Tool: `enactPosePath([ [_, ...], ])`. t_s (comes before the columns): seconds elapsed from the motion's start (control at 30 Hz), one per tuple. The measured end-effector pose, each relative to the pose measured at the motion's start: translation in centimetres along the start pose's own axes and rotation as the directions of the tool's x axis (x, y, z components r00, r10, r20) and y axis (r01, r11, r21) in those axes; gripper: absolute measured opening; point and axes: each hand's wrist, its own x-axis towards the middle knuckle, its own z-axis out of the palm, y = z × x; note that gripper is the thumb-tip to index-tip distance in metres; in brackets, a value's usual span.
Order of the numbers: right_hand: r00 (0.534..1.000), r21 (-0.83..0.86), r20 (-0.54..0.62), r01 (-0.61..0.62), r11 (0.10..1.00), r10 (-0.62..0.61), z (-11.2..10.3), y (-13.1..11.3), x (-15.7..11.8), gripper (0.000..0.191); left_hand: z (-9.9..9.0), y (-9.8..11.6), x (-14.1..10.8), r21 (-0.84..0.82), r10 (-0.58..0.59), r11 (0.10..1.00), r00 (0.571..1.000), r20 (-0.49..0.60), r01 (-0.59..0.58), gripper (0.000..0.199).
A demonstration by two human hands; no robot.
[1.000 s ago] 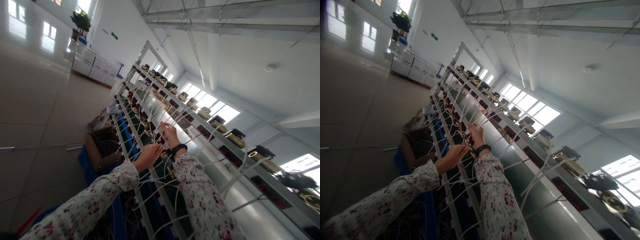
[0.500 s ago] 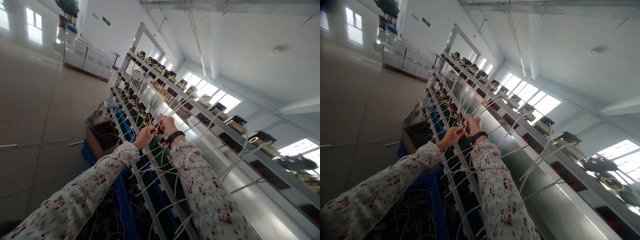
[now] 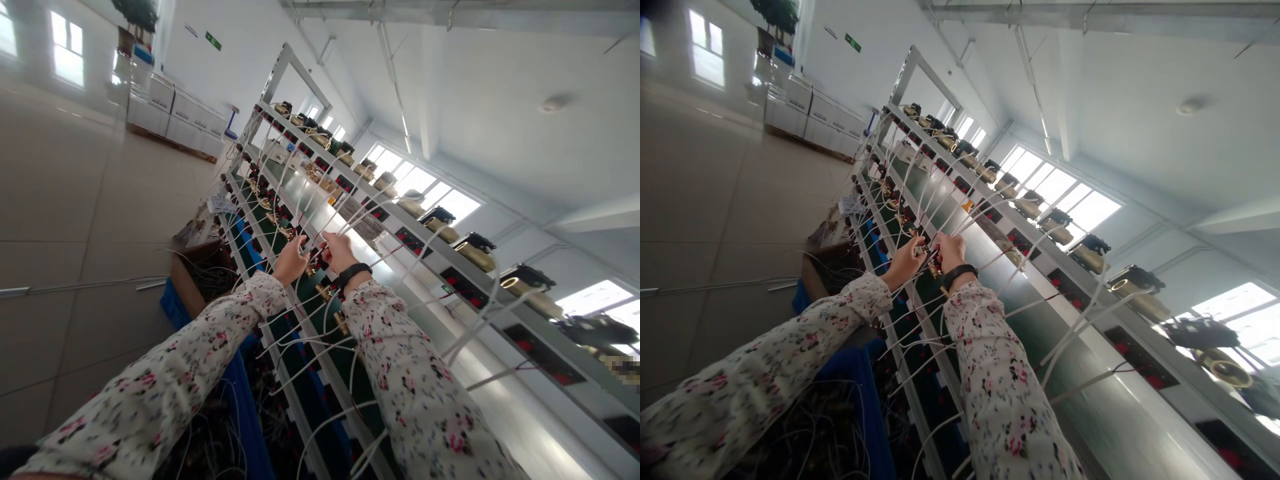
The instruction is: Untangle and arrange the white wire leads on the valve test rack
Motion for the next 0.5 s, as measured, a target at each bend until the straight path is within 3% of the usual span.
enactPosePath([
  [0.13,0.994,0.022,0.112,0.003,1.000,-0.006,0.0,0.1,0.1,0.015,0.8,-0.6,0.3,0.011,0.025,1.000,0.990,0.140,-0.027,0.015],
  [0.23,0.985,0.036,0.174,0.003,0.999,-0.009,-0.3,0.2,0.0,0.019,0.6,-0.2,-0.7,0.067,0.057,0.996,0.989,0.136,-0.067,0.026],
  [0.4,0.999,0.112,0.038,-0.008,0.994,0.004,-1.0,-1.2,0.6,0.022,-2.0,-0.1,-2.2,0.186,0.078,0.977,0.987,0.142,-0.104,0.032],
  [0.5,0.982,0.164,0.165,-0.124,0.979,0.097,-2.6,-2.4,-1.6,0.020,-3.8,0.0,-3.2,0.203,0.109,0.969,0.983,0.151,-0.138,0.032],
])
